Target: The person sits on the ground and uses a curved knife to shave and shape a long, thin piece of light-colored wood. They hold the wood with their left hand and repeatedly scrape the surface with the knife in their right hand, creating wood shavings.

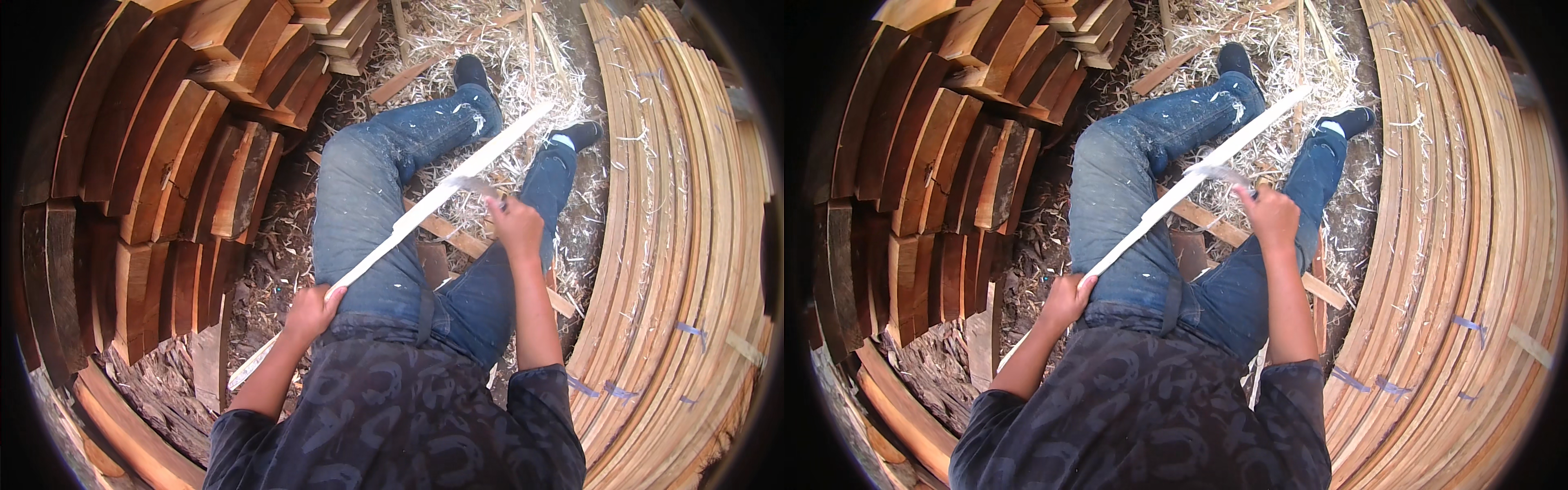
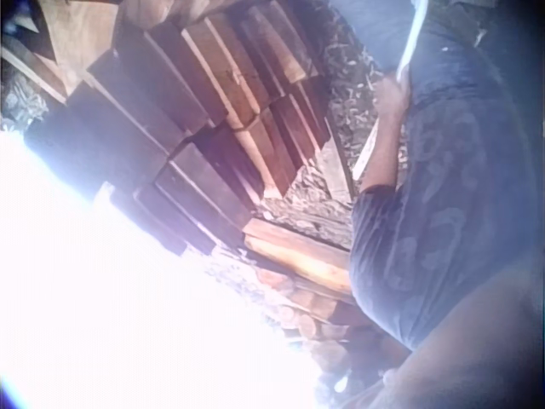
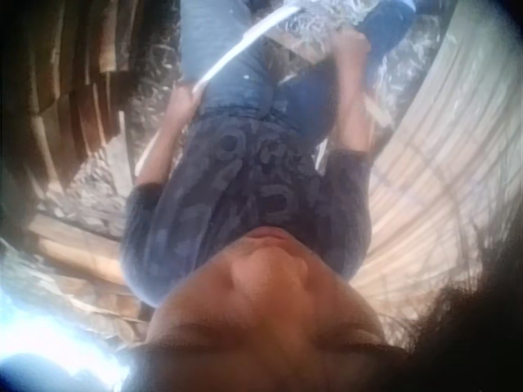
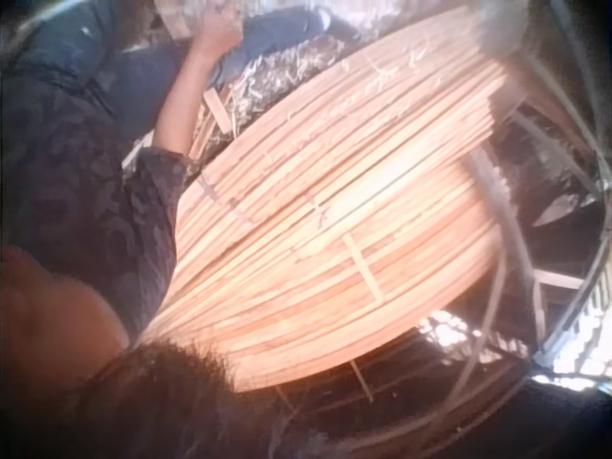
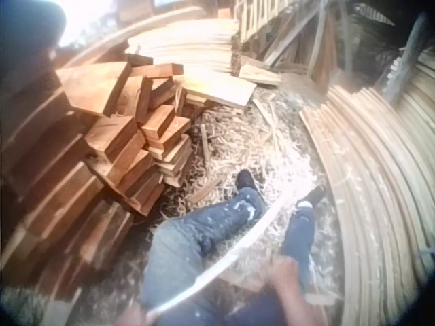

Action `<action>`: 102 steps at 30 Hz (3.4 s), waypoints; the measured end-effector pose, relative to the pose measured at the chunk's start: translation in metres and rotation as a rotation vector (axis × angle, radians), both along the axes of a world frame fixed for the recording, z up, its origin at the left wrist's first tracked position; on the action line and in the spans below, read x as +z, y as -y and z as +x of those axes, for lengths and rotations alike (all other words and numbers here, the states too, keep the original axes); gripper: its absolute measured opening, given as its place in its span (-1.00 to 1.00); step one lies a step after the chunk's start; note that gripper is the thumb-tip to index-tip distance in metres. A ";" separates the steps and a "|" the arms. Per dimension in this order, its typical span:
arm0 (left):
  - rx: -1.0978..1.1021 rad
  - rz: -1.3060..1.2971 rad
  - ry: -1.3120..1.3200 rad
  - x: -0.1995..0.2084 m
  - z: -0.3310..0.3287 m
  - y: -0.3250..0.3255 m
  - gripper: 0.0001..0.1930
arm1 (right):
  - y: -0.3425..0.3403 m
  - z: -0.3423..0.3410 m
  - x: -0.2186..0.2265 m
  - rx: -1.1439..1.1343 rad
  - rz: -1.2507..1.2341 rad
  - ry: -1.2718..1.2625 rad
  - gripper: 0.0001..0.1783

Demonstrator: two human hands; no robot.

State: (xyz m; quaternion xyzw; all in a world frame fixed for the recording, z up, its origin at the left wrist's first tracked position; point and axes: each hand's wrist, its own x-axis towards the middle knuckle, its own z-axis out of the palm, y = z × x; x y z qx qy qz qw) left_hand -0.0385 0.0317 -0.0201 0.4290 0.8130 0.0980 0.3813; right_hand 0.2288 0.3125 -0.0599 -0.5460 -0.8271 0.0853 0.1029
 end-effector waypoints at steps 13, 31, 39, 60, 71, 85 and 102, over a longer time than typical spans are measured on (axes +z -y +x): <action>-0.003 0.017 0.038 0.000 0.000 -0.003 -0.55 | 0.027 0.008 0.031 0.042 -0.338 -0.043 -0.34; 0.021 -0.065 0.089 0.006 -0.007 -0.010 -0.53 | -0.092 0.055 0.002 -0.499 -0.203 -0.038 -0.20; 0.008 -0.091 0.174 0.003 -0.009 -0.014 -0.56 | -0.023 0.021 0.058 -0.158 -0.344 -0.131 -0.34; -0.001 -0.167 0.256 -0.004 -0.024 -0.017 -0.47 | -0.096 0.091 0.009 -0.554 -0.148 -0.094 -0.29; 0.002 -0.125 0.305 -0.018 -0.030 -0.005 -0.46 | -0.018 0.019 0.016 0.090 -0.114 0.006 -0.35; 0.051 -0.186 0.381 -0.029 -0.037 0.005 -0.48 | -0.084 0.075 0.023 -0.469 -0.266 -0.108 -0.29; 0.065 -0.280 0.406 -0.021 -0.039 -0.007 -0.36 | -0.127 0.072 -0.008 -0.386 -0.063 0.034 -0.25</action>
